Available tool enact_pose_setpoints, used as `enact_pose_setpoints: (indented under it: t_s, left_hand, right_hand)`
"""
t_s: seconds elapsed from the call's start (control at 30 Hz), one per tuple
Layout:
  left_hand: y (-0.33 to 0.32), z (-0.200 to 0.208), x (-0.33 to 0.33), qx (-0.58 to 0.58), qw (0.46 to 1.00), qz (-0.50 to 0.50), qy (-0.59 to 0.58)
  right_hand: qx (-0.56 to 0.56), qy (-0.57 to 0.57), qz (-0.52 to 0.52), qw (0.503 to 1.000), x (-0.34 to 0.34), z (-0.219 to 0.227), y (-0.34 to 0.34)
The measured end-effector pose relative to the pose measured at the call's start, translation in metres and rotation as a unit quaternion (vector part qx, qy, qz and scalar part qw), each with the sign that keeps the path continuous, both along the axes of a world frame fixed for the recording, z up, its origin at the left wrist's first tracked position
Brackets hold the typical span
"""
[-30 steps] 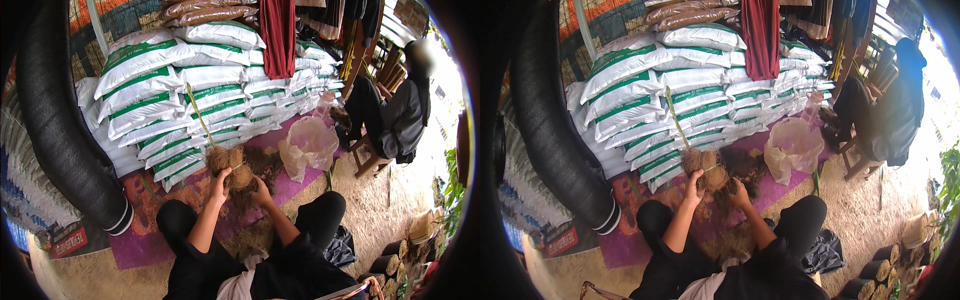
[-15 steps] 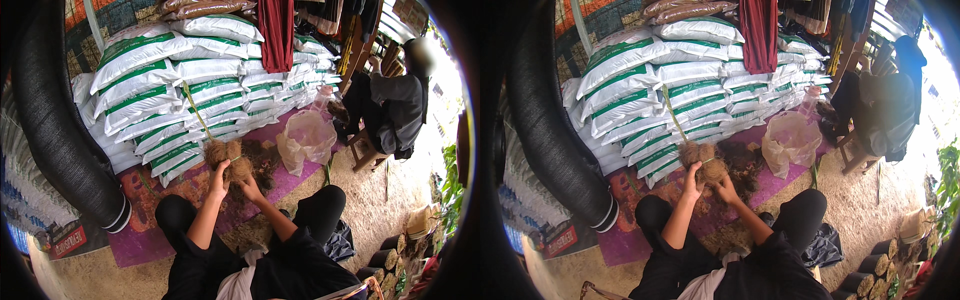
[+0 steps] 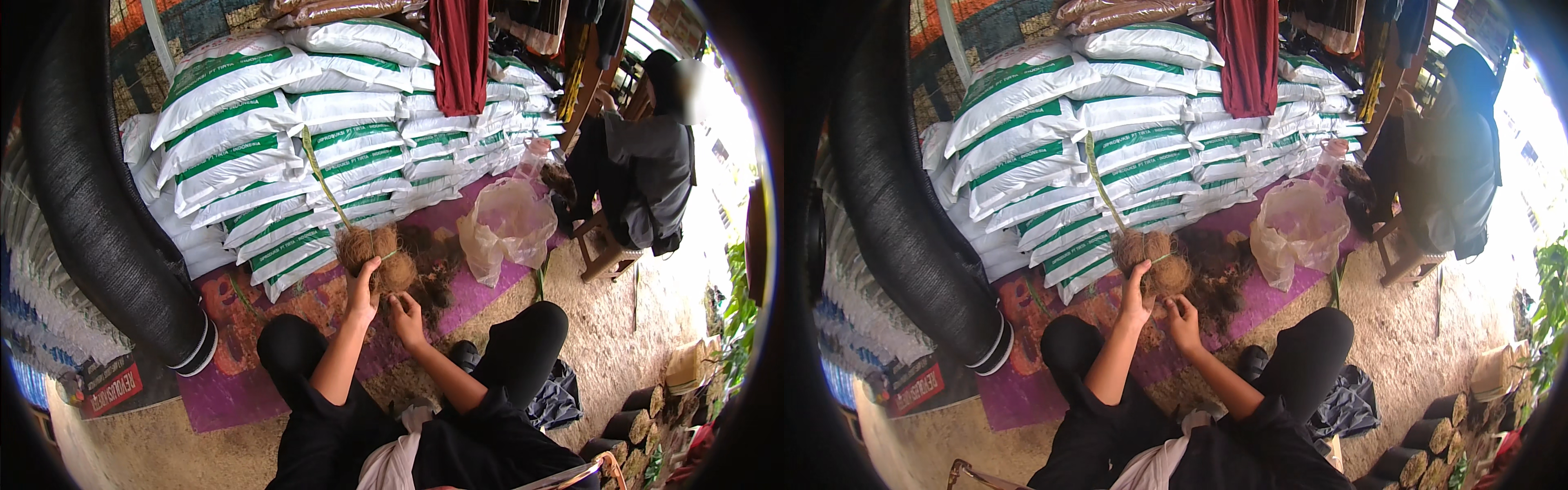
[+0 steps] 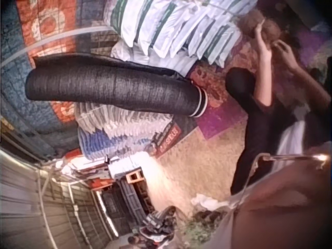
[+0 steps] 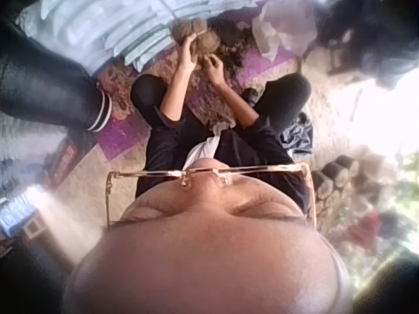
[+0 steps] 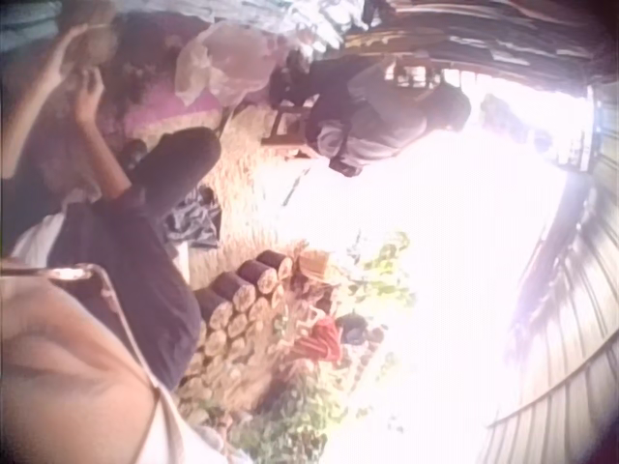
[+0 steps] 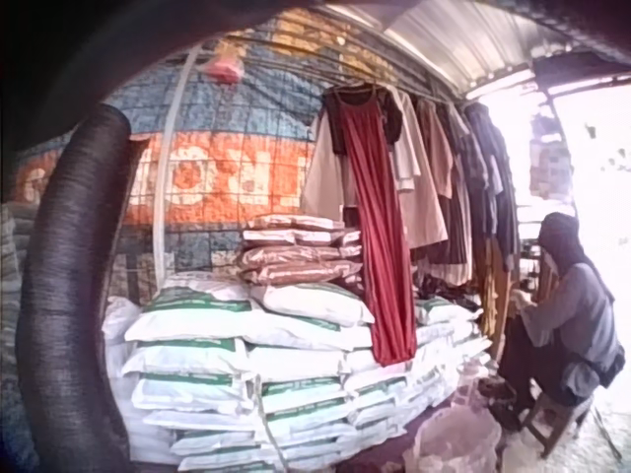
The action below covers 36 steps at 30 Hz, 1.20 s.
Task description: The person sits on a mat and ties the root ball of a small plant with a green plastic strip. They wrap the strip around the roots, secure it, and then repeat the process with another plant.
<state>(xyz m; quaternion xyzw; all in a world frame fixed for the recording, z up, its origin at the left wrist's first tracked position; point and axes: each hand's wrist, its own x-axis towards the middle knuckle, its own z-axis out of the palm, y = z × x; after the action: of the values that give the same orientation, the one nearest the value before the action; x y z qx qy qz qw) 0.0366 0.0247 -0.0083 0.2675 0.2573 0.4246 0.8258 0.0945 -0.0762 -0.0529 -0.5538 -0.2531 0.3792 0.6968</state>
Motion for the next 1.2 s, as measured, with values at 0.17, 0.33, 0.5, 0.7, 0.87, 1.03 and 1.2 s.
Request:
enact_pose_setpoints:
  t_s: [0.17, 0.33, 0.5, 0.7, 0.87, 1.03, 1.2]
  left_hand:
    - [-0.002, 0.008, 0.002, -0.009, 1.000, -0.012, -0.007]
    - [-0.004, 0.009, 0.005, 0.038, 0.998, 0.027, 0.030]
    - [0.002, 0.004, 0.004, 0.004, 1.000, -0.005, -0.019]
    - [0.001, 0.001, 0.005, -0.010, 1.000, 0.012, -0.009]
    - [0.000, -0.004, 0.010, -0.022, 1.000, 0.018, 0.010]
    - [0.001, -0.012, 0.011, 0.076, 0.993, 0.066, 0.063]
    - [-0.007, -0.011, 0.010, 0.059, 0.996, 0.036, 0.054]
  right_hand:
    - [-0.098, 0.005, -0.117, 0.988, 0.029, -0.030, -0.002]
    - [-0.070, -0.073, -0.147, 0.984, 0.038, -0.022, -0.003]
    - [-0.007, 0.050, 0.074, 0.996, 0.024, -0.025, -0.014]
    - [-0.023, -0.066, 0.026, 0.997, -0.007, 0.006, -0.030]
    - [0.007, -0.208, 0.045, 0.977, -0.016, 0.040, -0.038]
    - [0.033, -0.239, 0.078, 0.967, -0.019, 0.066, -0.045]
    - [0.008, -0.266, 0.163, 0.950, 0.004, 0.104, -0.061]
